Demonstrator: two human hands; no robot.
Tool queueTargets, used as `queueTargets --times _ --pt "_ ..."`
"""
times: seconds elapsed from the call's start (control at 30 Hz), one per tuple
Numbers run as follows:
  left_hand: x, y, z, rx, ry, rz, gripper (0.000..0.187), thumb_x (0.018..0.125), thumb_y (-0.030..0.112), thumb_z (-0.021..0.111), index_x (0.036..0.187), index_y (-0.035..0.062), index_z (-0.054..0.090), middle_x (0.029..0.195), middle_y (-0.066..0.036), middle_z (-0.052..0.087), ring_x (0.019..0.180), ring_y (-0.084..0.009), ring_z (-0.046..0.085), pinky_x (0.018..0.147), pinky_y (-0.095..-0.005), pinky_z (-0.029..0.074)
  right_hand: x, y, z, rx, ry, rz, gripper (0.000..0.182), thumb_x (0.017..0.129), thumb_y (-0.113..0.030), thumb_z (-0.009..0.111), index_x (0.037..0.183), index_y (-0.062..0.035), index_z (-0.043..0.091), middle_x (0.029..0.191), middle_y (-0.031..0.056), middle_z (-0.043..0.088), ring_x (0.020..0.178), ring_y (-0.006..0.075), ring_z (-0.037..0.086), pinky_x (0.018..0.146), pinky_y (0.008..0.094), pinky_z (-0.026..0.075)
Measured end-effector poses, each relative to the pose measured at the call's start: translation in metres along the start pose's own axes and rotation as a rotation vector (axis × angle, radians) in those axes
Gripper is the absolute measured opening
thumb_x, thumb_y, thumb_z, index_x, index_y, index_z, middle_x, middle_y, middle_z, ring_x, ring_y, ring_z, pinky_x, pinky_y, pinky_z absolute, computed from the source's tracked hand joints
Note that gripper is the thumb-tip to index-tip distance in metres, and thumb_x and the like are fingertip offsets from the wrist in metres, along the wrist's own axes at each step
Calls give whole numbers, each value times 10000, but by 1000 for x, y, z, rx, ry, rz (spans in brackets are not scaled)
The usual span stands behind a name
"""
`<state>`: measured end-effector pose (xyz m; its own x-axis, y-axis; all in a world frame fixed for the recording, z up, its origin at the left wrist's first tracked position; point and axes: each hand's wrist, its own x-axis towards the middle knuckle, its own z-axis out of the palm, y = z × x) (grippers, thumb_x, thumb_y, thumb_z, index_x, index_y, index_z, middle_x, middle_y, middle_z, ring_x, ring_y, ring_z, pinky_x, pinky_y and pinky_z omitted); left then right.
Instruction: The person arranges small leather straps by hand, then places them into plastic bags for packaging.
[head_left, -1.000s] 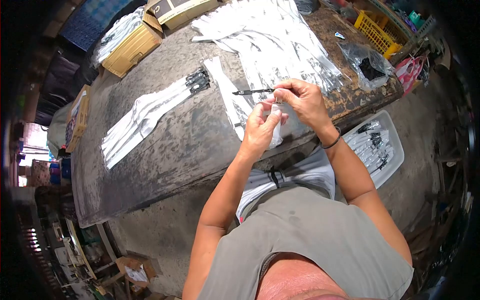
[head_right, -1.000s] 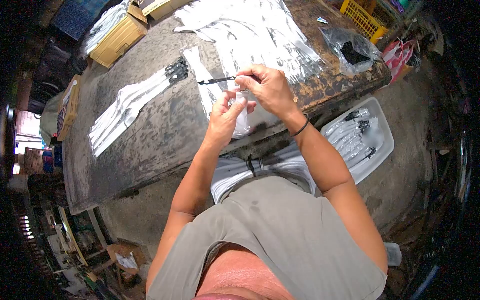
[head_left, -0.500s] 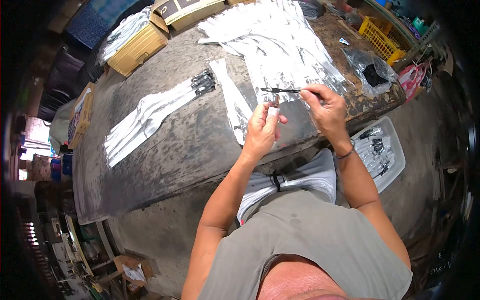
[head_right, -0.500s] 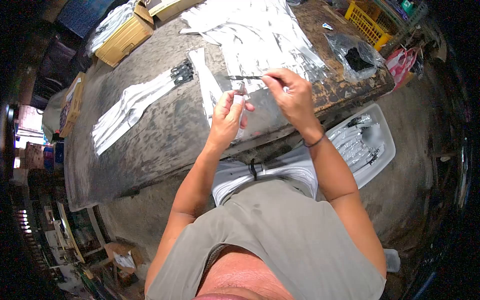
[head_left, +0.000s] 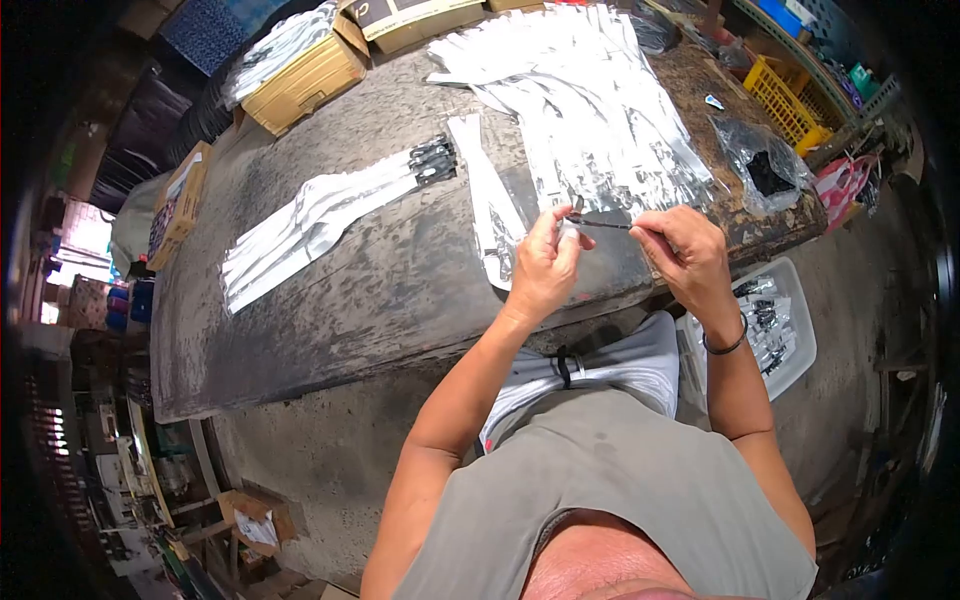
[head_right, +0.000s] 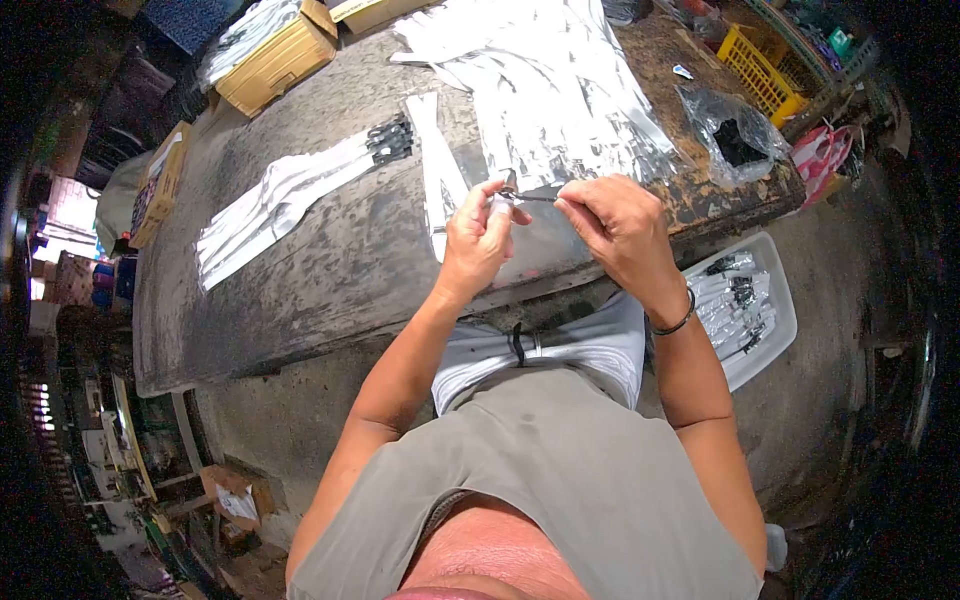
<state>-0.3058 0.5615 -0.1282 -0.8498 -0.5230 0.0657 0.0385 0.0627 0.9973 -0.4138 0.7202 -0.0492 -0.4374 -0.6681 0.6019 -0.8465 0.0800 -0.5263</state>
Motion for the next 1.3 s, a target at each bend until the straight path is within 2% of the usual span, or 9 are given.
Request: queueTargets --times 0.27,0.3,0.4,0.5,0.6,0.8,0.93,1.13,1.3 --pt "-22 6 11 187 -151 203 282 961 145 563 1231 64 550 800 -50 647 624 -82 570 554 -252 488 -7 3 24 146 -127 7 129 822 -89 706 927 -27 663 831 104 674 700 221 630 638 314 497" --pt "-24 15 10 164 -143 173 286 929 160 609 1173 19 560 849 -146 678 775 -252 690 698 -321 523 -9 0 25 265 -130 97 136 827 -88 702 940 -27 657 827 99 671 705 199 630 636 305 494" --pt "-28 10 2 168 -157 315 269 946 208 618 1164 52 593 802 -63 638 650 -95 602 617 -252 496 -18 -2 19 614 -93 305 169 924 -192 626 944 -25 623 744 24 598 697 89 571 621 244 456" --pt "-29 9 -3 122 -198 450 259 895 227 682 1066 36 642 824 -84 668 689 -153 633 661 -280 513 -32 14 38 793 56 472 391 980 -421 534 903 -44 602 730 -23 528 675 55 495 617 206 413" --pt "-33 8 -6 141 -282 464 277 825 219 745 1013 34 660 846 -104 682 743 -223 665 688 -312 514 -45 32 60 856 -235 668 399 965 -445 551 905 -54 598 759 -20 546 675 47 484 613 203 405" --pt "-35 17 -4 298 -283 654 232 797 198 749 935 38 655 740 -121 625 639 -287 619 580 -342 480 -27 15 58 1055 -257 833 243 927 -249 647 785 -91 529 715 -20 556 648 42 498 596 197 404" --pt "-42 2 0 126 -170 567 242 894 189 679 1041 18 591 716 -108 603 633 -230 612 571 -337 469 -22 7 62 1041 -8 604 250 905 -184 679 753 -94 501 707 -31 540 646 32 507 580 195 418" --pt "-44 26 1 40 -108 166 295 968 187 562 1188 0 506 774 -97 657 668 -145 626 608 -289 495 -23 4 50 865 46 515 279 918 -196 668 731 -88 492 667 -37 525 627 18 479 540 189 391" --pt "-40 31 6 97 -155 124 225 986 199 513 1057 -3 579 733 -67 631 605 -121 566 581 -275 475 -22 -4 47 917 49 487 285 914 -182 674 739 -73 477 653 -23 539 620 17 486 525 204 415"
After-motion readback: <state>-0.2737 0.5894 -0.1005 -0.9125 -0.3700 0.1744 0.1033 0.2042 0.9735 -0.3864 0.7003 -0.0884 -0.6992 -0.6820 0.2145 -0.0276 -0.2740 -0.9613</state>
